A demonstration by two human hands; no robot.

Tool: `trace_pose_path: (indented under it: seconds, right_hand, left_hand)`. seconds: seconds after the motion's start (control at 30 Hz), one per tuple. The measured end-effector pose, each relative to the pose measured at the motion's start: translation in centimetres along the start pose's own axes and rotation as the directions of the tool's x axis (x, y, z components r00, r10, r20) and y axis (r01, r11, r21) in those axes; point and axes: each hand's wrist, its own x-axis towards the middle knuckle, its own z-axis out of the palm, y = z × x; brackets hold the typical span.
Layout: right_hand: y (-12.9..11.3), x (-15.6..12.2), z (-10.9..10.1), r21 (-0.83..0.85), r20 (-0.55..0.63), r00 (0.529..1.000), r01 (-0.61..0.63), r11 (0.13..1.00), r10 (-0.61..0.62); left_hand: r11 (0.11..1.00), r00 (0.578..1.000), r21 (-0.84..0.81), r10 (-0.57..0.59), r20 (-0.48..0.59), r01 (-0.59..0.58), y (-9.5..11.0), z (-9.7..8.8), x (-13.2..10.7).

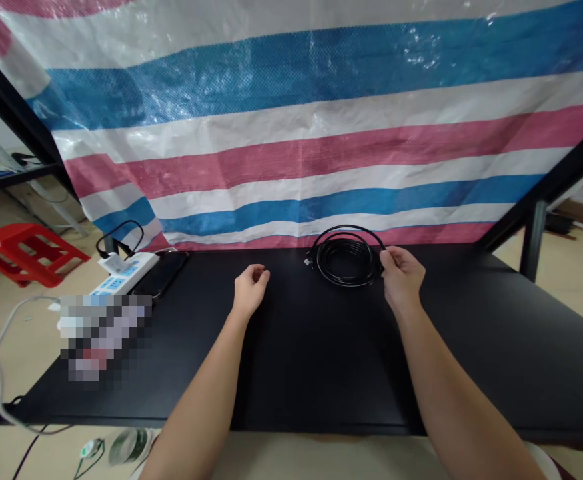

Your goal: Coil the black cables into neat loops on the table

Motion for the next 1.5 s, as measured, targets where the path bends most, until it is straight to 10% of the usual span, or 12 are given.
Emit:
trace_pose_path:
  seconds: [0.3,0.47,0.67,0.87,1.0,1.33,1.5]
  right_hand:
    - [-1.7,-1.3,0.3,0.168,0.231,0.973,-0.054,0.984,0.013]
    - [-1.3,-1.2,0.1,0.175,0.275,0.958,-0.128,0.976,0.076]
    - [0.3,0.4,-1.3,-0.319,-0.199,0.975,-0.159,0.934,0.099]
    - [2.1,0.6,-1.8,-0.757,0.160,0.987,0.109,0.644,0.021]
    - [2.9,0.5,-1.9,-0.832,0.198,0.979,0.146,0.536,0.040]
    - [3.4,0.5,-1.5,-0.868,0.168,0.983,0.115,0.484,0.068]
    - [3.1,0.7,-1.4,-0.830,0.083,0.995,0.041,0.556,0.050]
  left_hand:
    - [0.941,0.874,-0.129,0.337,0.349,-0.312,1.6,2.4,-2.7]
    - [0.973,0.953,-0.228,0.109,0.284,-0.043,1.5,3.0,-2.1]
    - [0.682,0.976,-0.707,-0.210,0.055,0.186,0.9,1.0,-0.1]
    - [0.496,0.907,-0.796,-0.394,0.149,0.347,1.3,-2.0,0.5]
    - [0.442,0.884,-0.810,-0.428,0.187,0.385,1.6,-2.7,0.6]
    - [0.103,0.866,-0.942,-0.435,0.247,0.321,1.0,-4.5,1.3]
    - [0.089,0.820,-0.950,-0.532,0.210,0.301,-0.1,-4.9,1.8]
